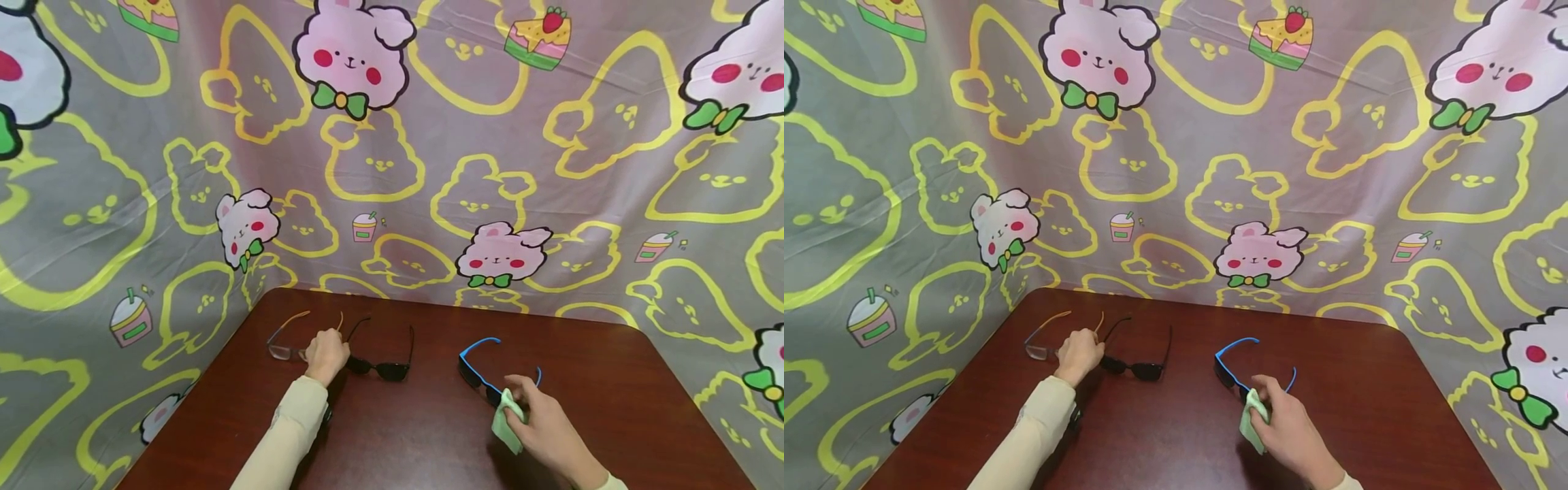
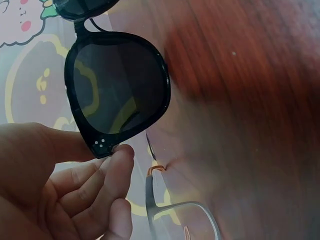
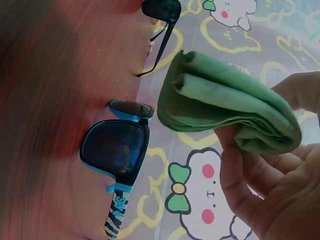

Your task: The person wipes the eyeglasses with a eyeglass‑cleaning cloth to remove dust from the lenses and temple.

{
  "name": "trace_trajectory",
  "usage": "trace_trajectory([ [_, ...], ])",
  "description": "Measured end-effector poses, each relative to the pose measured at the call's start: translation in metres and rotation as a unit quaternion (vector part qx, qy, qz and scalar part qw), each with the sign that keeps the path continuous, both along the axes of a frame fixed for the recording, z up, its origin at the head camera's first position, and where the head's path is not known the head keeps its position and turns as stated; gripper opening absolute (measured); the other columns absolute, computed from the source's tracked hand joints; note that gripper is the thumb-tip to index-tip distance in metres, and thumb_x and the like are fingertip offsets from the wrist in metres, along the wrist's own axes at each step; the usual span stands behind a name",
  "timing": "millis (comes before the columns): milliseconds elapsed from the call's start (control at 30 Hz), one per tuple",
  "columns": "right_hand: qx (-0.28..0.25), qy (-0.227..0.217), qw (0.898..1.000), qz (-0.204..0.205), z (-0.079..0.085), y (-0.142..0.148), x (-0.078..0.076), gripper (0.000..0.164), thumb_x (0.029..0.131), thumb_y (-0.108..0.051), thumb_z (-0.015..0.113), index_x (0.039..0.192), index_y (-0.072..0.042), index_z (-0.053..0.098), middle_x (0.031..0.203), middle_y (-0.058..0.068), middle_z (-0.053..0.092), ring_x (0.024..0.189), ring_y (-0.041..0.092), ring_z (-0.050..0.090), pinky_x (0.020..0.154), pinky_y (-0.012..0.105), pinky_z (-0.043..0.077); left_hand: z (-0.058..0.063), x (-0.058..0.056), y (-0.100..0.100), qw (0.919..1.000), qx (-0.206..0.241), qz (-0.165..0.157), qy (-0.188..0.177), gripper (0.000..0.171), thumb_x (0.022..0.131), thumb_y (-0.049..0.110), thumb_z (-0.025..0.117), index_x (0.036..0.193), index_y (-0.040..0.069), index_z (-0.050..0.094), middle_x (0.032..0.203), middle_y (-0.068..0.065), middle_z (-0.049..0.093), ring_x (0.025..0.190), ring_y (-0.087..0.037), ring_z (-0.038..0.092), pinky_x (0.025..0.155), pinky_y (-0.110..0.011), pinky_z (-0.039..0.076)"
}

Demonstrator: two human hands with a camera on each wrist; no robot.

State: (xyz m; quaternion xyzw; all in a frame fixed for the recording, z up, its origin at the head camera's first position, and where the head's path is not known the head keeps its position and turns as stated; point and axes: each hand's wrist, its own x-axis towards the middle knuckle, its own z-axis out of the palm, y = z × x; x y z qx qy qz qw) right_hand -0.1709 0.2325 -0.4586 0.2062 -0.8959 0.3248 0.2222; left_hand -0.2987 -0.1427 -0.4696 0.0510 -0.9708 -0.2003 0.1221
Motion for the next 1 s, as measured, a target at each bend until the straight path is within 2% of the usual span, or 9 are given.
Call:
trace_trajectory([
  [67, 0.007, 0.004, 1.000, -0.004, 0.000, 0.000, 0.000, 0.043, 0.071, 0.005, 0.072, 0.109, -0.010, 0.059, 0.081, -0.018, 0.056, 0.069, -0.002, 0.051, 0.060, 0.022, 0.043, 0.000, 0.000, 0.000, 1.0000, -0.002, 0.001, 0.001, 0.026, 0.081, 0.018, 0.067, 0.057, 0.014, 0.058, 0.073, -0.015, 0.065, 0.062, -0.034, 0.062, 0.046, -0.041, 0.044],
  [200, 0.019, -0.004, 1.000, -0.020, 0.001, 0.001, 0.000, 0.037, 0.069, 0.005, 0.071, 0.099, -0.016, 0.062, 0.079, -0.017, 0.056, 0.068, -0.001, 0.049, 0.058, 0.023, 0.042, -0.001, 0.000, 0.001, 0.9999, -0.004, -0.003, 0.012, 0.020, 0.083, 0.020, 0.067, 0.066, 0.011, 0.065, 0.075, -0.017, 0.066, 0.064, -0.036, 0.063, 0.046, -0.043, 0.045],
  [367, 0.027, -0.016, 0.998, -0.045, 0.002, 0.002, 0.002, 0.033, 0.068, 0.004, 0.070, 0.092, -0.016, 0.057, 0.070, -0.014, 0.051, 0.061, 0.001, 0.043, 0.055, 0.023, 0.037, 0.005, 0.003, 0.006, 0.9994, -0.019, -0.009, 0.028, 0.019, 0.087, 0.023, 0.064, 0.093, 0.006, 0.072, 0.082, -0.017, 0.067, 0.063, -0.034, 0.062, 0.047, -0.043, 0.046],
  [433, 0.027, -0.021, 0.998, -0.047, 0.002, 0.002, 0.002, 0.032, 0.068, 0.003, 0.070, 0.089, -0.016, 0.056, 0.067, -0.014, 0.047, 0.059, 0.001, 0.042, 0.053, 0.022, 0.035, 0.010, 0.006, 0.013, 0.9983, -0.033, -0.017, 0.044, 0.022, 0.089, 0.024, 0.062, 0.098, 0.007, 0.071, 0.083, -0.014, 0.066, 0.065, -0.031, 0.062, 0.050, -0.043, 0.047],
  [500, 0.028, -0.022, 0.998, -0.045, 0.002, 0.003, 0.003, 0.033, 0.067, 0.004, 0.070, 0.086, -0.018, 0.054, 0.065, -0.016, 0.044, 0.058, 0.001, 0.040, 0.052, 0.022, 0.034, 0.015, 0.009, 0.024, 0.9958, -0.045, -0.033, 0.073, 0.020, 0.089, 0.024, 0.062, 0.097, 0.008, 0.070, 0.083, -0.010, 0.064, 0.068, -0.029, 0.062, 0.054, -0.043, 0.049],
  [600, 0.031, -0.013, 0.999, -0.037, 0.001, 0.004, 0.002, 0.036, 0.066, 0.004, 0.071, 0.082, -0.022, 0.051, 0.064, -0.018, 0.040, 0.058, 0.000, 0.039, 0.051, 0.021, 0.033, 0.018, 0.014, 0.044, 0.9867, -0.061, -0.081, 0.127, 0.013, 0.088, 0.023, 0.064, 0.085, 0.011, 0.068, 0.074, -0.005, 0.060, 0.067, -0.026, 0.060, 0.054, -0.039, 0.048],
  [700, 0.035, 0.005, 0.999, -0.031, 0.000, 0.004, 0.001, 0.039, 0.064, 0.004, 0.071, 0.079, -0.024, 0.050, 0.065, -0.020, 0.038, 0.059, 0.000, 0.039, 0.052, 0.021, 0.033, 0.017, 0.020, 0.066, 0.9741, -0.080, -0.144, 0.155, 0.012, 0.087, 0.021, 0.066, 0.076, 0.015, 0.065, 0.068, 0.000, 0.056, 0.062, -0.021, 0.058, 0.052, -0.034, 0.045],
  [833, 0.035, 0.023, 0.999, -0.025, -0.002, 0.003, 0.000, 0.041, 0.062, 0.004, 0.072, 0.076, -0.026, 0.047, 0.066, -0.021, 0.036, 0.059, 0.000, 0.039, 0.051, 0.021, 0.032, 0.011, 0.027, 0.092, 0.9592, -0.119, -0.212, 0.144, 0.013, 0.088, 0.022, 0.065, 0.075, 0.019, 0.065, 0.068, 0.004, 0.056, 0.065, -0.016, 0.058, 0.057, -0.030, 0.044],
  [1000, 0.038, 0.019, 0.999, -0.022, -0.002, 0.004, 0.002, 0.038, 0.063, 0.002, 0.073, 0.073, -0.024, 0.048, 0.065, -0.022, 0.036, 0.058, -0.001, 0.038, 0.052, 0.020, 0.032, 0.000, 0.027, 0.117, 0.9376, -0.167, -0.272, 0.137, 0.010, 0.088, 0.024, 0.065, 0.078, 0.022, 0.066, 0.072, 0.007, 0.058, 0.070, -0.013, 0.059, 0.061, -0.028, 0.043],
])
